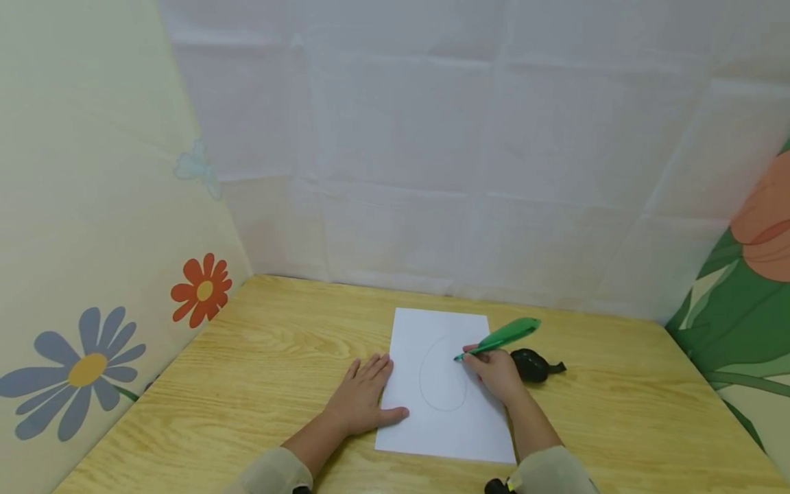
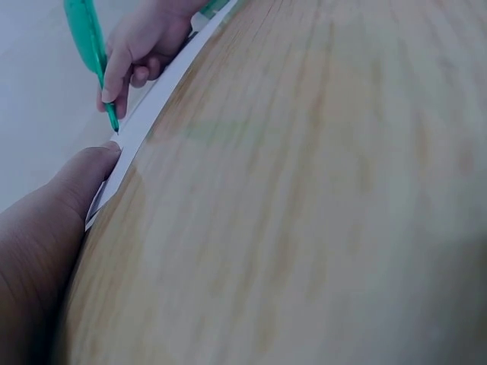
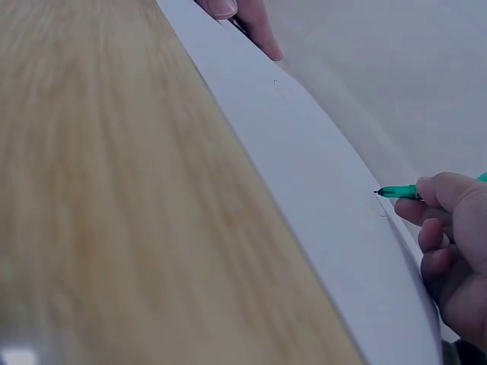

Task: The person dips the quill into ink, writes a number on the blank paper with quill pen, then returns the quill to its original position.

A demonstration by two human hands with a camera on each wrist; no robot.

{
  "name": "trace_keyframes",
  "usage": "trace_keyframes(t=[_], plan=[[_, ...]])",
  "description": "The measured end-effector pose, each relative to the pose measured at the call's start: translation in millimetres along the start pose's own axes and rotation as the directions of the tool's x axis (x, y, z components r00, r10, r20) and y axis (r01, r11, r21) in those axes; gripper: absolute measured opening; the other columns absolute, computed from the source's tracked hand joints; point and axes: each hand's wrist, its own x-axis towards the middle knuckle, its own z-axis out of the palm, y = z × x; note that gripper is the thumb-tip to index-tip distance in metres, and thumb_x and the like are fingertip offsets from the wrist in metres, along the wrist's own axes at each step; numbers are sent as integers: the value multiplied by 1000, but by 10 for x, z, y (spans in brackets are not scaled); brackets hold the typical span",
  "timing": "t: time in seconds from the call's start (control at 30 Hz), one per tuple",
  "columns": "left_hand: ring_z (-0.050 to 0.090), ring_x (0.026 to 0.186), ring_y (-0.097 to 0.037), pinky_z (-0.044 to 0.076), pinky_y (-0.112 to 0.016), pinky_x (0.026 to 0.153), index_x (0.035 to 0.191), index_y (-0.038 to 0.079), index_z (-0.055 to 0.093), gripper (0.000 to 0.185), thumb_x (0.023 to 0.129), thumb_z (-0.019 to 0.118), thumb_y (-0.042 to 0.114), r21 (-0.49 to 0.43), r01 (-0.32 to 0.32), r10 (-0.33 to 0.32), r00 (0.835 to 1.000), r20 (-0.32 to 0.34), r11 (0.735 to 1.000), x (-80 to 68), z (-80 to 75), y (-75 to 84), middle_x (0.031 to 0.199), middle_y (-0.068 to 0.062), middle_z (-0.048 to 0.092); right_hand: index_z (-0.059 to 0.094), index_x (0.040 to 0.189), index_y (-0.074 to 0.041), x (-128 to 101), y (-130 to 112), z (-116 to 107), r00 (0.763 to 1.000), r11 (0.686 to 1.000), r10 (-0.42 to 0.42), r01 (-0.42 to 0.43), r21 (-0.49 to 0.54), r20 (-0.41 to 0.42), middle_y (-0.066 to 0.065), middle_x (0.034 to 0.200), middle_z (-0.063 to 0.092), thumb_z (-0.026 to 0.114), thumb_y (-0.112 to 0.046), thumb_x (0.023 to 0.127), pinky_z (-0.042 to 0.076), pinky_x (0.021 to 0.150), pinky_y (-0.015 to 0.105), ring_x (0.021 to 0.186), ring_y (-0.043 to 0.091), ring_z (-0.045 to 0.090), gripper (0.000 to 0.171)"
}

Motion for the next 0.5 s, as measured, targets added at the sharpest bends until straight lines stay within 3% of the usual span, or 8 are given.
trace_keyframes(t=[0.5], plan=[[22, 151, -28, 12, -54, 123, 152, 3, 33, 100, 83, 54, 73, 10, 1, -1, 1000, -3, 1000, 12, 18, -8, 161, -10, 29, 72, 112, -2, 31, -3, 62, 1000, 1000, -5, 5, 10, 8, -2, 61, 56, 66, -15, 92, 40, 53, 23, 55, 12, 46, 25]])
